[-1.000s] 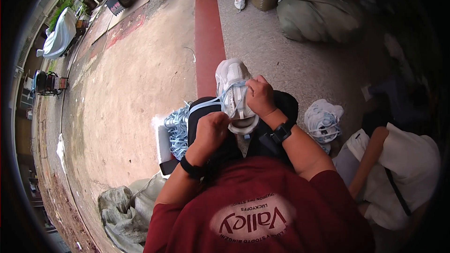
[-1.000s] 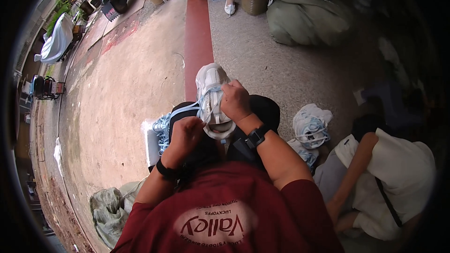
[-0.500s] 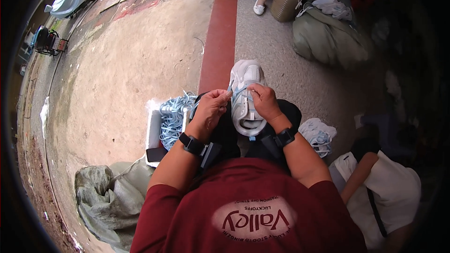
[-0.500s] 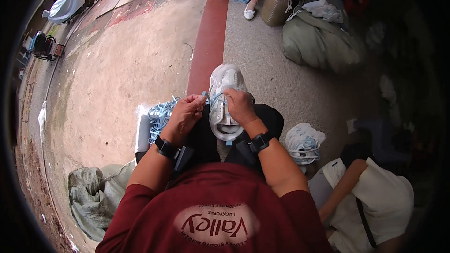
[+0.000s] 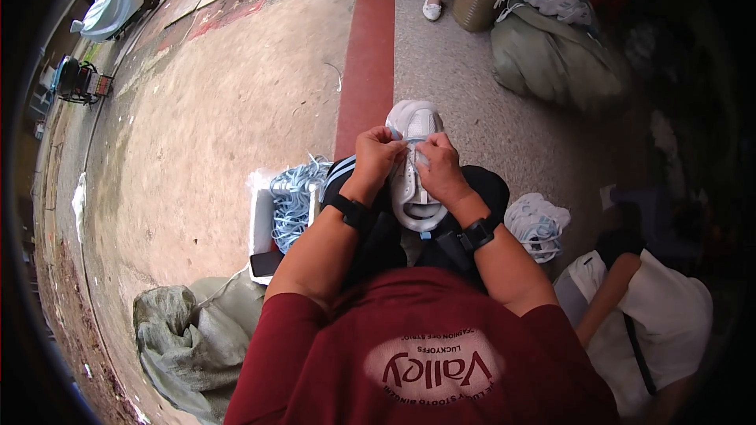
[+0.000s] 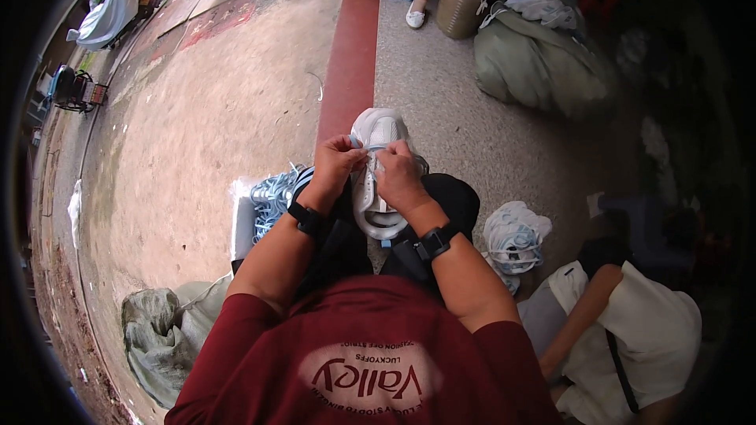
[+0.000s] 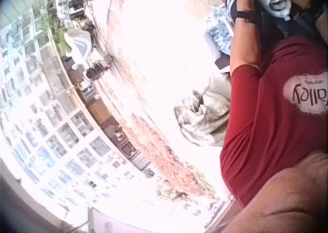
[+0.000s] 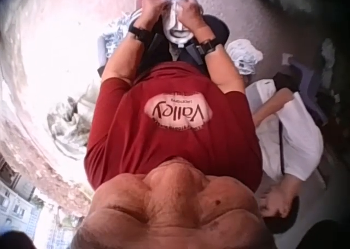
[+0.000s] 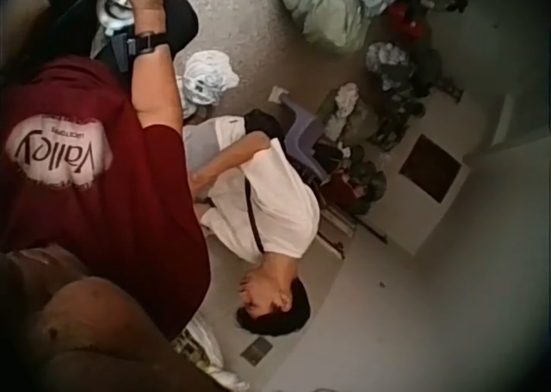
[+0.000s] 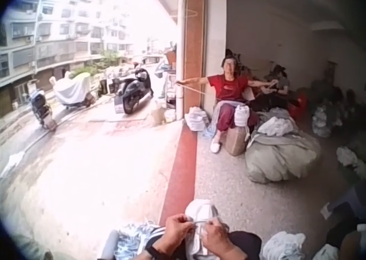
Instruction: Lacing a pair of white and light blue sneakers.
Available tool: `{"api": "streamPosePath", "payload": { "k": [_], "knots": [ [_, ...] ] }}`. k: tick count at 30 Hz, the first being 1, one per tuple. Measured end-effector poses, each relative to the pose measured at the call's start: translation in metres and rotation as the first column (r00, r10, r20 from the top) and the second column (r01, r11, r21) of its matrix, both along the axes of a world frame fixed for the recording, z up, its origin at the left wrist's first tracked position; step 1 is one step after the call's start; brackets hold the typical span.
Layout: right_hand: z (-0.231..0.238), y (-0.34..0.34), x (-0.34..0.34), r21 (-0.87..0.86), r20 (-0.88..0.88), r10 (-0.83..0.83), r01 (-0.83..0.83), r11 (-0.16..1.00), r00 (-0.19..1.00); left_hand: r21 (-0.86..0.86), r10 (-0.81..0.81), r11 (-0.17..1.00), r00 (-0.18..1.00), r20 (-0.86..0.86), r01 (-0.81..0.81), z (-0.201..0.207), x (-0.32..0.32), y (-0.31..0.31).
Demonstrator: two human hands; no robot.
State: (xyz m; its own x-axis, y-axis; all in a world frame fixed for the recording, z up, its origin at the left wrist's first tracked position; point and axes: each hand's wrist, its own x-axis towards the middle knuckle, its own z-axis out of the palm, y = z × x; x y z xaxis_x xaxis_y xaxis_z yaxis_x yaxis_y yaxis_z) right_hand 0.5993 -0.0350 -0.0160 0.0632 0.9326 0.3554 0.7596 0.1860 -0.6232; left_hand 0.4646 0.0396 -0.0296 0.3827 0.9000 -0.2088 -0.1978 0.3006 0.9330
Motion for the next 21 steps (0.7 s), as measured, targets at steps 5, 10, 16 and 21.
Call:
{"api": "streamPosePath", "payload": {
  "k": [5,10,16,21],
  "knots": [
    [-0.001,-0.002,0.003,0.003,-0.011,-0.003,0.003,1.000,1.000,0.515,0.149,0.834,0.818,-0.556,0.198,0.005,0.006,0.000],
    [0.001,-0.004,-0.007,0.005,-0.075,-0.066,0.067,0.998,0.995,0.398,0.138,0.903,0.769,-0.624,0.161,-0.005,0.005,0.007],
    [-0.011,0.002,-0.003,0.074,-0.069,-0.119,0.124,0.990,0.990,0.528,0.249,0.803,0.651,-0.717,0.275,0.016,0.014,-0.013],
    [-0.015,0.003,-0.005,0.079,-0.061,-0.148,0.152,0.985,0.987,0.512,0.266,0.553,0.443,-0.856,0.657,0.030,0.014,-0.019]
  ]
}}
